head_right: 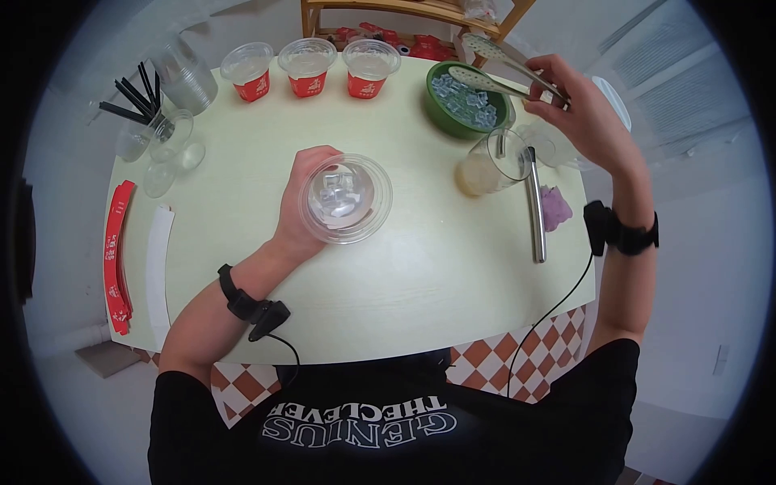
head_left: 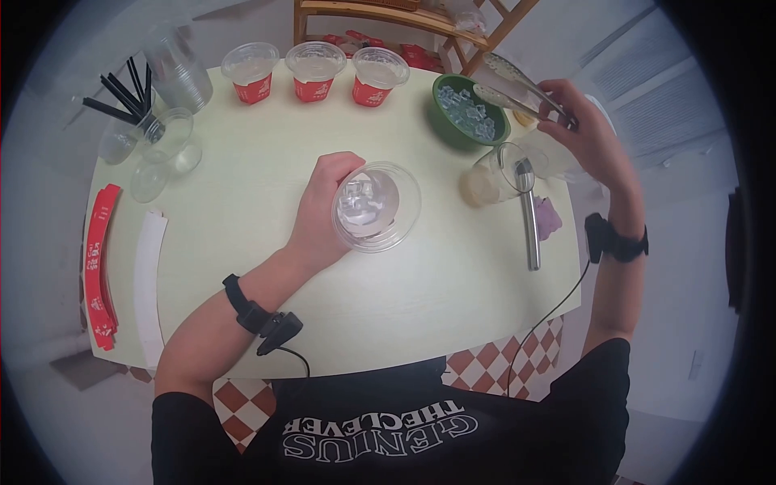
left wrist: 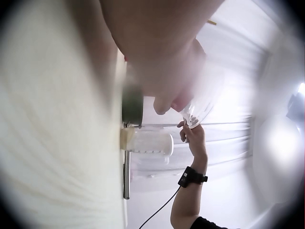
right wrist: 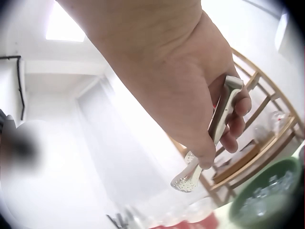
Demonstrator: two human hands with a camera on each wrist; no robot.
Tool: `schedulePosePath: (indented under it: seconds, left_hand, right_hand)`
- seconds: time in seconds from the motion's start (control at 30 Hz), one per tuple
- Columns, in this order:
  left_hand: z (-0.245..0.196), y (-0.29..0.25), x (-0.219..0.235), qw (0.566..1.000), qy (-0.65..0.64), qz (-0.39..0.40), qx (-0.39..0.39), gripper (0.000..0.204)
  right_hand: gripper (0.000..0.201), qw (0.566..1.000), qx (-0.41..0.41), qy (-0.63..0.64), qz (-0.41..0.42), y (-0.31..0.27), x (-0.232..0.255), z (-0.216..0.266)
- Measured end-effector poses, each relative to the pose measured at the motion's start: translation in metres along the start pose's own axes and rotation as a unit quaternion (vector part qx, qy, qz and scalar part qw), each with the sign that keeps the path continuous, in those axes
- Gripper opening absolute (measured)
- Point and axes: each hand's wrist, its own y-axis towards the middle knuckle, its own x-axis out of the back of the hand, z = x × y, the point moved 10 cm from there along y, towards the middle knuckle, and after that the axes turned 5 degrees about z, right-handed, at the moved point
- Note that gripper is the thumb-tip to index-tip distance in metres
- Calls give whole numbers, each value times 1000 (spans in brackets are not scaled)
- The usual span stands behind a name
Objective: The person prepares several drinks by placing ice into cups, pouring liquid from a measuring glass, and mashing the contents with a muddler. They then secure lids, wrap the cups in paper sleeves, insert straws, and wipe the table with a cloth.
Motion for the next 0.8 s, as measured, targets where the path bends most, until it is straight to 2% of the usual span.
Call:
schedulePosePath:
  seconds: [0.07,0.13,0.17,0.23,0.3,0.33,0.37,0.43,0.63,0.73,0.8]
  left_hand:
    - [6,-4,0,999,-34,-15,16,74]
    - [15,-9,-6,998,-55,15,27,93]
    - [15,-9,-5,998,-55,18,26,93]
    - [13,-9,-4,999,-43,22,24,94]
    - [15,-10,-5,999,-36,21,34,95]
    - [17,-11,-4,998,-28,15,45,96]
    - [13,-9,-3,999,-26,17,44,96]
    - [7,-5,6,998,-24,-28,54,79]
    - [6,-4,6,999,25,-32,33,78]
    - [1,-3,7,997,69,-36,12,74]
    - [4,-3,7,997,65,-42,26,72]
  right_hand:
    - [50,994,74,70,30,-27,3,38]
    - [53,978,161,126,37,-52,-4,88]
    - [56,977,154,136,54,-60,-10,108]
    - [55,987,139,49,59,-68,-27,132]
    - [49,982,178,-60,5,-75,-44,154]
    - [44,977,190,-92,10,-77,-54,163]
    - [39,974,203,-102,13,-77,-65,169]
    - [34,972,185,-143,34,-72,-86,175]
    - [24,964,189,-178,56,-55,-124,190]
    - [28,964,152,-201,82,-47,-140,185]
    - [28,964,153,-201,85,-44,-145,185]
